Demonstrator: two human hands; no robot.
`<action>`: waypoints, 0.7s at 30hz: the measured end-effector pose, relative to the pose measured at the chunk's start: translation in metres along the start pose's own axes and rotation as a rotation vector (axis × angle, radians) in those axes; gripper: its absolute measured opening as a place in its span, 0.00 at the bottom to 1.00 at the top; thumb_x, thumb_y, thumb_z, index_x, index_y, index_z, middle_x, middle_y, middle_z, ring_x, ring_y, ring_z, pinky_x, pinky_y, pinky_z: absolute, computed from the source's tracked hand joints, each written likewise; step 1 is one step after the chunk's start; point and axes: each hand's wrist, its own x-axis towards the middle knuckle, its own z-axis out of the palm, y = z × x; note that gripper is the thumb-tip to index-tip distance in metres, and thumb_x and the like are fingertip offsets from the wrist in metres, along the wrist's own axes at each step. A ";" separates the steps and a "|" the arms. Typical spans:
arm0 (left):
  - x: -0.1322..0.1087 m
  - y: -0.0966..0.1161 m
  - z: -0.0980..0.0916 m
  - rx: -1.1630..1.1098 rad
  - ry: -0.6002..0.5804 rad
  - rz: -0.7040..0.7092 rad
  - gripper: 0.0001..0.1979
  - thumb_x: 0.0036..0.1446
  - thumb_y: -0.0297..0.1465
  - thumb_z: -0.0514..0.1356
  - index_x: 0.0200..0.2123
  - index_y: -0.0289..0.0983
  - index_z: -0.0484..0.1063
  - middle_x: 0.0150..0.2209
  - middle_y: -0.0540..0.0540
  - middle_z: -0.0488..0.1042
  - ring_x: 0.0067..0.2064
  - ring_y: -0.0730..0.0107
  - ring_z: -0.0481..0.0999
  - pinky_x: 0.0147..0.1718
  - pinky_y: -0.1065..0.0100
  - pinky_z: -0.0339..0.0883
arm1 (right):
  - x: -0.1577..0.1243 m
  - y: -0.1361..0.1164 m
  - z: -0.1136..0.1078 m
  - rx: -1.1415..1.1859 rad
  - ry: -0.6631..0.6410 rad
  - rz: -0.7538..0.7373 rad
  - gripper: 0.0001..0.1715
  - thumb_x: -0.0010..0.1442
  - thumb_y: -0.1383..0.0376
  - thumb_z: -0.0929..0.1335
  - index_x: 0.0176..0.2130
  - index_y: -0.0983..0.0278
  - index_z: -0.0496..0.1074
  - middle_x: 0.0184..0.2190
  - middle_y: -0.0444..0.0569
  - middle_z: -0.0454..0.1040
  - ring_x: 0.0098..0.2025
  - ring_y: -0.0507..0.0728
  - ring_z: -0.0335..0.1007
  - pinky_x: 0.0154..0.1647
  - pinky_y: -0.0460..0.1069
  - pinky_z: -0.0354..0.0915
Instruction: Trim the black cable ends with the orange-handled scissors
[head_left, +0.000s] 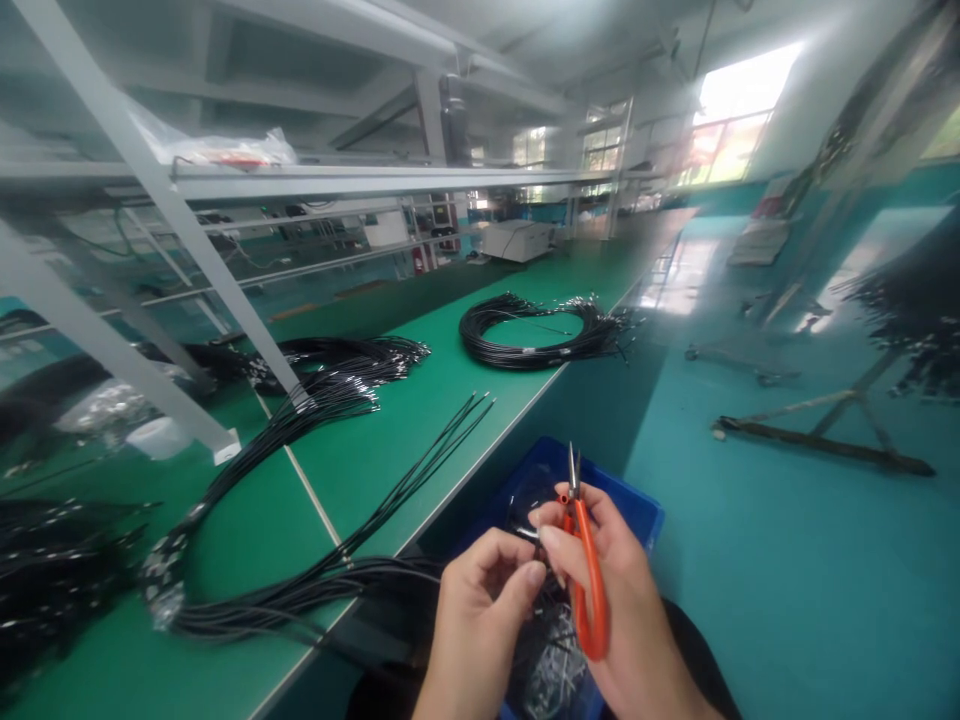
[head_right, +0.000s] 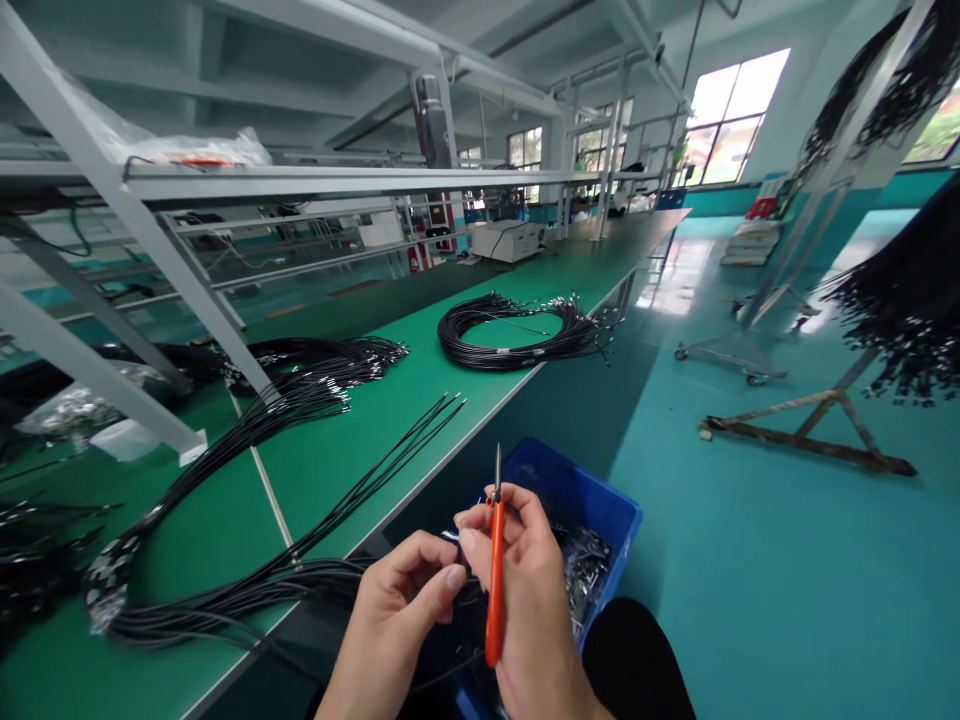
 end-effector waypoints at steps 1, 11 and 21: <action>0.000 0.000 0.000 -0.018 -0.010 -0.009 0.09 0.48 0.33 0.64 0.24 0.33 0.71 0.20 0.52 0.67 0.21 0.77 0.62 0.21 0.76 0.58 | 0.000 0.000 0.000 -0.001 -0.009 -0.003 0.21 0.48 0.69 0.72 0.41 0.60 0.64 0.28 0.40 0.73 0.29 0.49 0.65 0.29 0.42 0.60; 0.006 -0.002 -0.004 -0.075 -0.001 -0.044 0.10 0.48 0.33 0.64 0.24 0.33 0.70 0.20 0.53 0.66 0.20 0.80 0.61 0.20 0.77 0.56 | 0.002 0.015 -0.019 -0.420 0.058 -0.443 0.17 0.52 0.68 0.69 0.41 0.57 0.65 0.38 0.45 0.73 0.41 0.56 0.69 0.42 0.51 0.64; 0.001 0.003 0.003 -0.055 -0.001 -0.032 0.06 0.49 0.30 0.63 0.25 0.33 0.70 0.23 0.50 0.69 0.24 0.74 0.65 0.22 0.75 0.61 | 0.010 0.015 -0.024 -0.960 -0.133 -1.063 0.31 0.50 0.81 0.66 0.48 0.55 0.61 0.36 0.48 0.71 0.37 0.59 0.67 0.38 0.54 0.66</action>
